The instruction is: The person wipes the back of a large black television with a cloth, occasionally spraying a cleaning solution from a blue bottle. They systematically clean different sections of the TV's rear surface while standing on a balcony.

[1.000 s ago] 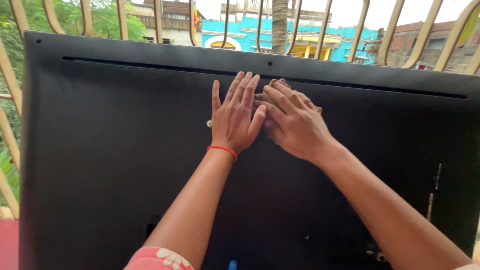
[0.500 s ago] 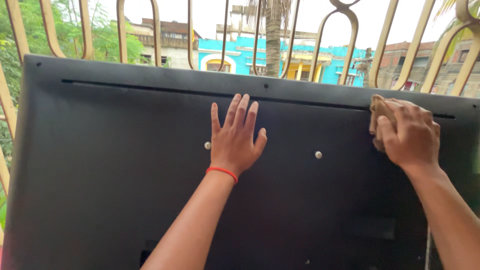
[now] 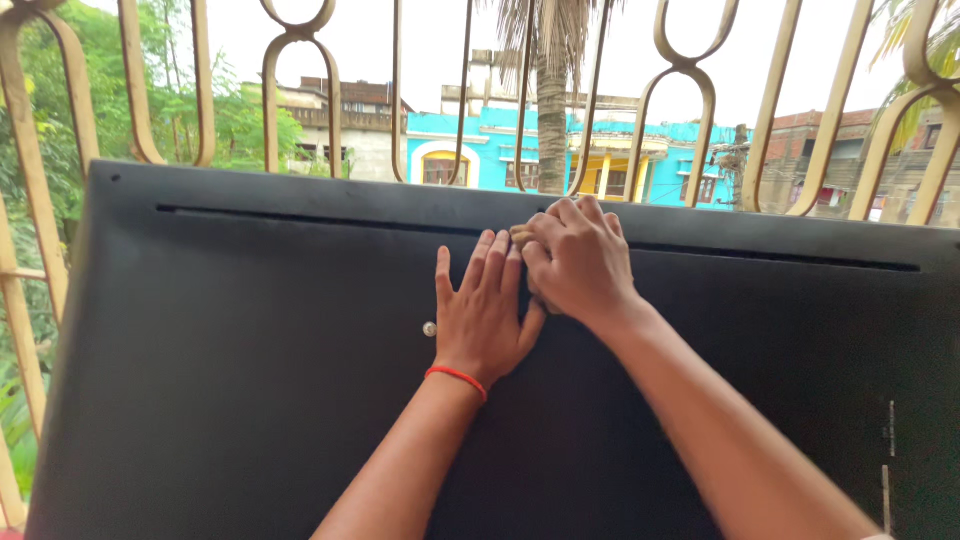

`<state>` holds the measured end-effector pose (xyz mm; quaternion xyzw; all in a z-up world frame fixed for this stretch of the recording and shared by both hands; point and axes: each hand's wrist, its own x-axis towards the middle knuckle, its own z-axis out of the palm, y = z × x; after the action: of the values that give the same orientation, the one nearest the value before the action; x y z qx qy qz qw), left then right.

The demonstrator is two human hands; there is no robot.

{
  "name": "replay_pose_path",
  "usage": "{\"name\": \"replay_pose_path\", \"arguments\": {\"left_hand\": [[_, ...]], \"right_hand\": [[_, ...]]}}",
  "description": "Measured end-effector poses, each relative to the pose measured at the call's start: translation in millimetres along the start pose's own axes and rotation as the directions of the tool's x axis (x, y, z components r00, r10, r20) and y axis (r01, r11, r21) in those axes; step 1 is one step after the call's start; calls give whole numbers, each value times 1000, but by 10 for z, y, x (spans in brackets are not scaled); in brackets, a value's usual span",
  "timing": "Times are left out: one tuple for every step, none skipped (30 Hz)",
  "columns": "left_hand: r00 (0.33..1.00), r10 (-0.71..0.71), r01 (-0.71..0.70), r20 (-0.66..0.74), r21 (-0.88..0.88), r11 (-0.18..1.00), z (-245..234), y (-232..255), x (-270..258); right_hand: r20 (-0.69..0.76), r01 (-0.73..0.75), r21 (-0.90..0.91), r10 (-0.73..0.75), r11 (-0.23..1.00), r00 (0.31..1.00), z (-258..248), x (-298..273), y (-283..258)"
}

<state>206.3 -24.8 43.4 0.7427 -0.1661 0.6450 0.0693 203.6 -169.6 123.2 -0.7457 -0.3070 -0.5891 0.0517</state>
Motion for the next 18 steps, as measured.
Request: {"name": "replay_pose_path", "arguments": {"left_hand": [[1000,6,-6,-5,7,1000,-7,0,17],[1000,15,-15,13,34,999,-18,-9,53],[999,18,-20,33,57,998,-28,-4,83],[998,21,-25,53,81,996,-45,0,120],[994,15,-23,106,76,997,-71,0,165],[987,9,-21,159,72,997,-98,-6,227],[977,2,-17,212,70,997,-132,-27,284],[959,1,-21,282,67,998,-178,-95,335],[938,1,-25,348,64,998,-235,-222,391],[912,2,-30,411,61,998,-289,-361,418],[936,-14,-10,351,67,998,-346,-537,435],[957,-30,9,289,72,997,-403,-737,447],[973,-43,27,226,74,997,-414,-876,464],[984,-19,3,180,89,996,-391,-941,438],[991,3,-17,134,102,995,-367,-971,365],[996,26,-36,89,116,993,-339,-998,333],[993,12,-24,115,103,994,-312,-1022,342],[990,-1,-12,142,91,996,-298,-1038,347]], "right_hand": [[30,-20,10,20,1000,999,-20,34,2],[54,-24,-25,25,999,998,-54,57,27],[84,-26,-60,31,998,996,-103,52,77],[114,-28,-96,39,995,993,-150,39,135],[158,-99,-134,120,986,980,-204,5,205],[197,-167,-176,201,970,960,-279,-48,309],[234,-231,-217,280,949,931,-339,-105,426],[251,-271,-266,338,925,907,-402,-173,570],[261,-307,-317,394,897,881,-477,-242,743],[231,-256,-376,357,891,905,-556,-330,923],[199,-206,-436,317,876,927,-610,-406,1093],[202,-220,-439,335,871,920,-623,-460,1241],[204,-237,-442,354,865,913,-622,-507,1369],[205,-253,-446,373,859,905,-588,-534,1462],[190,-205,-442,314,873,930,-538,-549,1521],[174,-156,-440,254,884,951,-491,-550,1555],[157,-111,-440,198,891,967,-466,-554,1564],[177,-124,-394,208,911,962,-456,-540,1552]]}}
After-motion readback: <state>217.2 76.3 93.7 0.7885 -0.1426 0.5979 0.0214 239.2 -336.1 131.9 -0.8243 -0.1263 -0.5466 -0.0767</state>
